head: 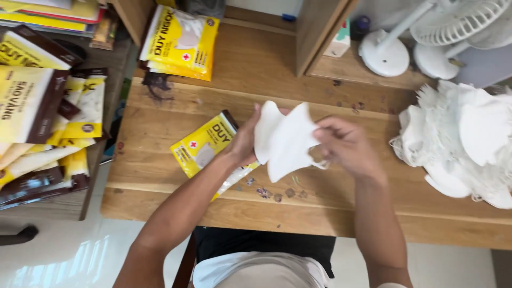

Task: Packaging individual face masks into plastic envelopes

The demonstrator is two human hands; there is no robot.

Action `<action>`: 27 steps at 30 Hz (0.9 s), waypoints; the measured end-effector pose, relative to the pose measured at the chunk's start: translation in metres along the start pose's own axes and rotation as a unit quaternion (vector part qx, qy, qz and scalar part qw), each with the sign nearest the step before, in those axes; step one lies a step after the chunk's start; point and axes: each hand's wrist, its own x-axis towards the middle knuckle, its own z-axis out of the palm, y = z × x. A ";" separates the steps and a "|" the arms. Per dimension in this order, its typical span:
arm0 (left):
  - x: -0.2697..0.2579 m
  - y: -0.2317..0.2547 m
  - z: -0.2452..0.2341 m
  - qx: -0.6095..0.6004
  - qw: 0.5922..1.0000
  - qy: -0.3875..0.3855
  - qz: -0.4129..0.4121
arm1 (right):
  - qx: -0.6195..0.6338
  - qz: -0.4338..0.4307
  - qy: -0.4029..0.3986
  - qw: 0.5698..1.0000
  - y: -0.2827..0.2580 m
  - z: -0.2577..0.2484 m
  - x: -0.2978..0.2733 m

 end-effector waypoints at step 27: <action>-0.016 0.015 -0.003 0.197 0.973 -0.089 -0.079 | -0.078 -0.009 0.044 0.996 0.050 0.032 0.014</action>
